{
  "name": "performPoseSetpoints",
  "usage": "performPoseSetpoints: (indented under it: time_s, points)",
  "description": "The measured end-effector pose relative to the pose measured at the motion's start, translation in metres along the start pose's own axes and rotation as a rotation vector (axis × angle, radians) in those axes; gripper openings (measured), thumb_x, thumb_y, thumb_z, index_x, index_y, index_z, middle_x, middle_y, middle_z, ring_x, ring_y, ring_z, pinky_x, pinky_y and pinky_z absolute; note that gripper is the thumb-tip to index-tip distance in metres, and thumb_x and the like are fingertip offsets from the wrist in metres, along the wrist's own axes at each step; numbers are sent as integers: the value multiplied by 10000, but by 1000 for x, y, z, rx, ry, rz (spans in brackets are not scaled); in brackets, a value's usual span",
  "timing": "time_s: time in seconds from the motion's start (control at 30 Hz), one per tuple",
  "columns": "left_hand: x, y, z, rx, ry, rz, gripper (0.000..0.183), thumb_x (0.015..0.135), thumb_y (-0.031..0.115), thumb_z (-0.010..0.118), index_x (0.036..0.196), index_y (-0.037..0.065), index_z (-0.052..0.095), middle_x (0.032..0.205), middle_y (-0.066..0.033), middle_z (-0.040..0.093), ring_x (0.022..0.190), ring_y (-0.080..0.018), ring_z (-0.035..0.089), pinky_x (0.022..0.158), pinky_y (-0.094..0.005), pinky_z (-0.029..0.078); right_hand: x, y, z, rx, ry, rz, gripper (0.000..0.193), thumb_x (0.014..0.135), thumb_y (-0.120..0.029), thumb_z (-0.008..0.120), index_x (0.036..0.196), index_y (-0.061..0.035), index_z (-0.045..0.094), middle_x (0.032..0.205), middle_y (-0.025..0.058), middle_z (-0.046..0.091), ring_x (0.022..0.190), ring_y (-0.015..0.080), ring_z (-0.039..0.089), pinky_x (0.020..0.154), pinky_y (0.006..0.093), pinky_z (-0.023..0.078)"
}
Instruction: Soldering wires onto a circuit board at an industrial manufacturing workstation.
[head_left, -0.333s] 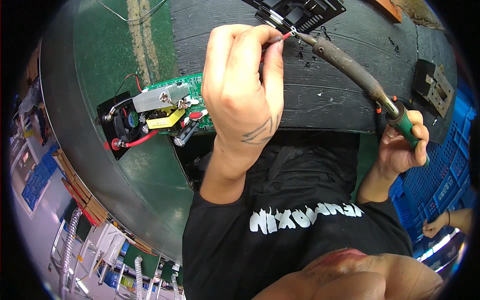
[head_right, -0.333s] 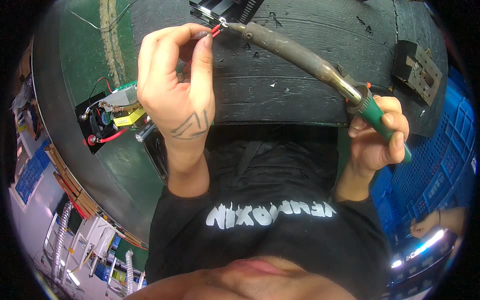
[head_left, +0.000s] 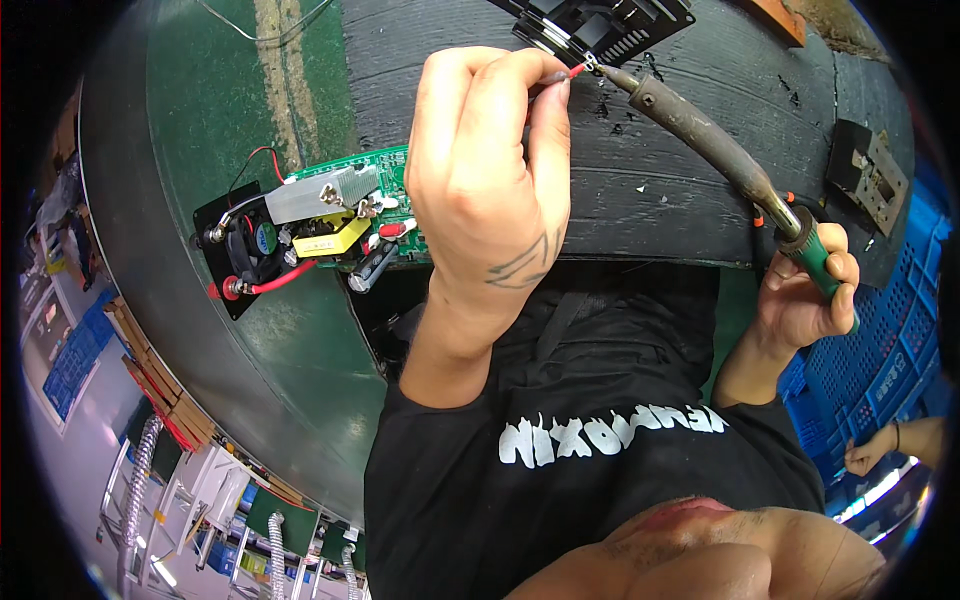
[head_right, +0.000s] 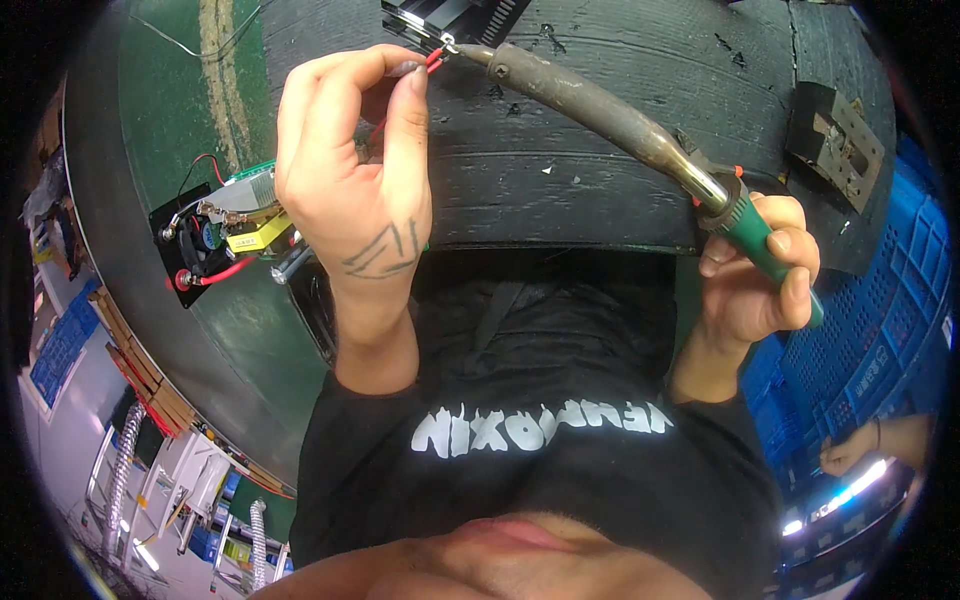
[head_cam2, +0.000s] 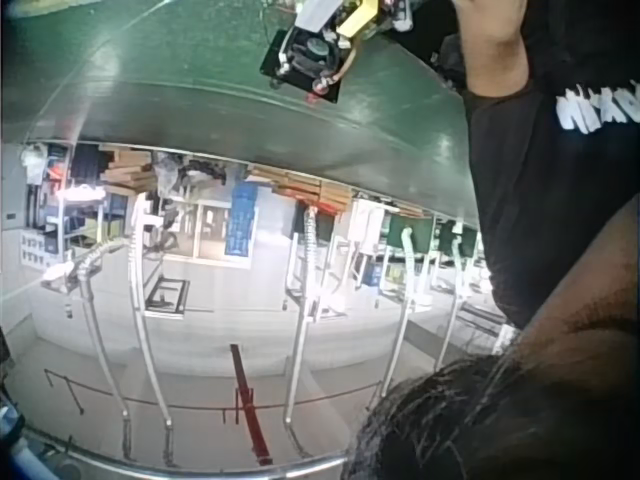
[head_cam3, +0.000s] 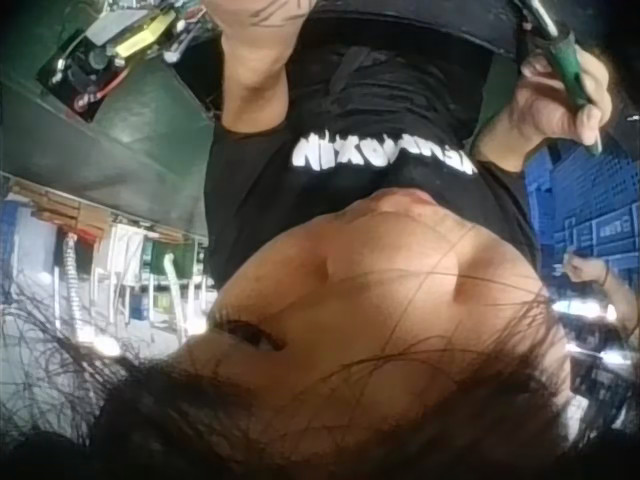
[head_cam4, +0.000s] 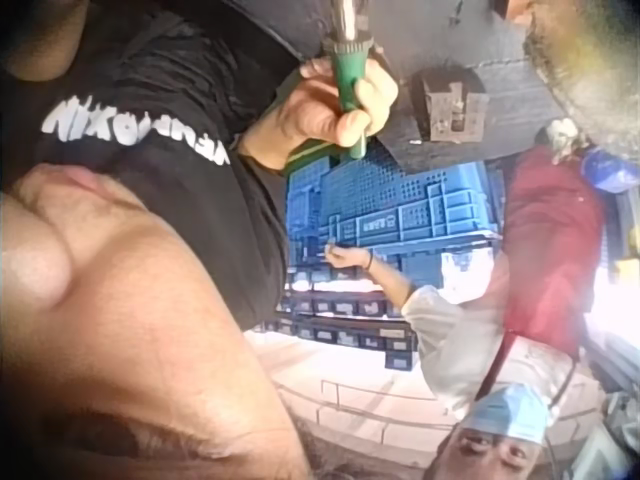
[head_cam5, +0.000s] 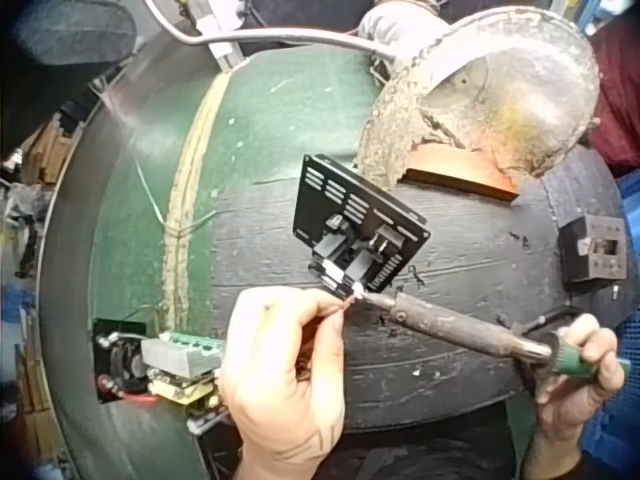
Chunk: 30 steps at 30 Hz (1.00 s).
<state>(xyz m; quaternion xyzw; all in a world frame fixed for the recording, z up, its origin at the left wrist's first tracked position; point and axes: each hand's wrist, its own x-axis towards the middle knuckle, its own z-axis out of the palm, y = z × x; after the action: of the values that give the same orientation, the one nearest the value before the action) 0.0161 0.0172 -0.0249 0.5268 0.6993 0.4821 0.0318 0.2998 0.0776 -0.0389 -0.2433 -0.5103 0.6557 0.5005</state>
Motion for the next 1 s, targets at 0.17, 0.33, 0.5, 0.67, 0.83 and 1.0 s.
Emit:
performPoseSetpoints:
  time_s: [0.17, 0.33, 0.5, 0.67, 0.83, 1.0]
  points:
    - [1, 2, -1, 4, -12, -10, 187, 779, -53, 697, 955, -9, 649, 881, -113, 566, 703, -241, 590, 646, -332, 477, 1, -1, 0, 7, 7, 3, 391, 937, -390, 456, 1123, -101, 642, 983, 175, 571, 592, 194, 540, 524, 276, 452]
    - [1, 3, -1, 24, -22, -26, 184, 775, -46, 697, 949, -7, 652, 870, -110, 558, 724, -252, 584, 666, -345, 472, 3, 1, 0, -13, -18, -8, 390, 936, -390, 454, 1124, -104, 642, 966, 167, 567, 598, 192, 538, 509, 266, 451]
    - [3, 2, -2, 58, -20, 7, 201, 760, -47, 708, 949, -4, 653, 866, -111, 554, 734, -262, 581, 671, -352, 471, 4, 1, 1, 4, -5, 1, 388, 937, -391, 452, 1122, -108, 642, 968, 166, 569, 612, 193, 544, 507, 264, 454]
    - [4, 3, -3, 82, -24, 3, 219, 749, -49, 716, 954, 0, 656, 862, -111, 549, 740, -265, 577, 674, -352, 470, 5, 3, 3, -2, -6, 4, 389, 938, -395, 450, 1122, -111, 643, 976, 166, 572, 602, 189, 541, 509, 266, 454]
    - [5, 3, -4, 105, -16, 28, 249, 732, -55, 722, 967, -2, 662, 858, -109, 539, 750, -261, 570, 678, -348, 470, 6, 4, 3, -10, -16, 2, 390, 939, -394, 447, 1124, -111, 642, 980, 166, 574, 588, 187, 537, 513, 267, 454]
    - [7, 5, -2, 90, -3, 34, 254, 721, -64, 725, 962, -8, 664, 857, -111, 536, 747, -258, 567, 679, -345, 471, 8, 0, 5, -5, -23, 5, 388, 940, -392, 448, 1128, -114, 643, 980, 162, 572, 579, 189, 529, 540, 288, 450]
